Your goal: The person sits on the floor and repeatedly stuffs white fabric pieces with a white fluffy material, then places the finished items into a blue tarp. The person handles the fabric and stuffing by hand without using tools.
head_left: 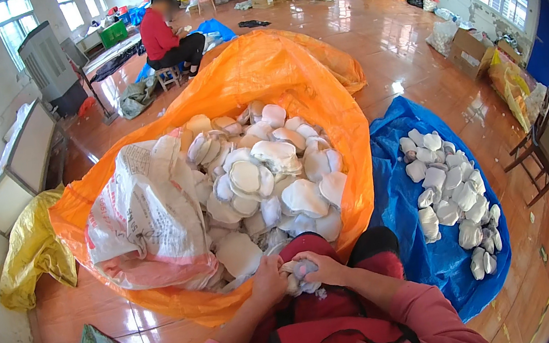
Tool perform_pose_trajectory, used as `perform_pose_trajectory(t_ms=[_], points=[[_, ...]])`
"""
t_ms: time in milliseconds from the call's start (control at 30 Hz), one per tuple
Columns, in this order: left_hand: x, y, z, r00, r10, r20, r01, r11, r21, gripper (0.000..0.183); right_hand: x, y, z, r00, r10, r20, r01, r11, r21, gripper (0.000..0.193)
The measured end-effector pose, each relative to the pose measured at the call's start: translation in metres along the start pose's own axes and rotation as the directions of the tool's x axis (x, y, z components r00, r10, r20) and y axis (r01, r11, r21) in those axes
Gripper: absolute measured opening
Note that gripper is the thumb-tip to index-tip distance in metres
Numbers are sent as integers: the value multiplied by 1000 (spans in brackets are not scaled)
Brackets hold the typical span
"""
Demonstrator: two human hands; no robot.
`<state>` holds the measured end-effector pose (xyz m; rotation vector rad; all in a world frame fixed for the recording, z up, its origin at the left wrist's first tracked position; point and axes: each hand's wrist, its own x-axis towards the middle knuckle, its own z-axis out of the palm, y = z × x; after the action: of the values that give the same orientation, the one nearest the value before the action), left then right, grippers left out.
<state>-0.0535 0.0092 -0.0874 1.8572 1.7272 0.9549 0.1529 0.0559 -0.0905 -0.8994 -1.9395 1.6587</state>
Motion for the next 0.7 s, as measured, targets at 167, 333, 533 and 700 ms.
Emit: perform_pose_trajectory(t_ms=[167, 333, 533, 700], points=[[16, 37, -47, 779, -383, 496, 502, 856, -127, 33, -11, 3, 13, 968, 176, -177, -117, 946, 303, 48], [-8, -3, -18, 834, -162, 528, 552, 227, -802, 60, -11, 7, 38, 924, 133, -359, 166, 705, 690, 42], [3, 45, -33, 925, 51, 376, 337, 345, -876, 96, -4, -2, 39, 933, 27, -359, 285, 552, 783, 43], [11, 48, -26, 987, 5, 162, 116, 674, -730, 96, -8, -25, 25, 934, 0, -358, 260, 688, 677, 46]])
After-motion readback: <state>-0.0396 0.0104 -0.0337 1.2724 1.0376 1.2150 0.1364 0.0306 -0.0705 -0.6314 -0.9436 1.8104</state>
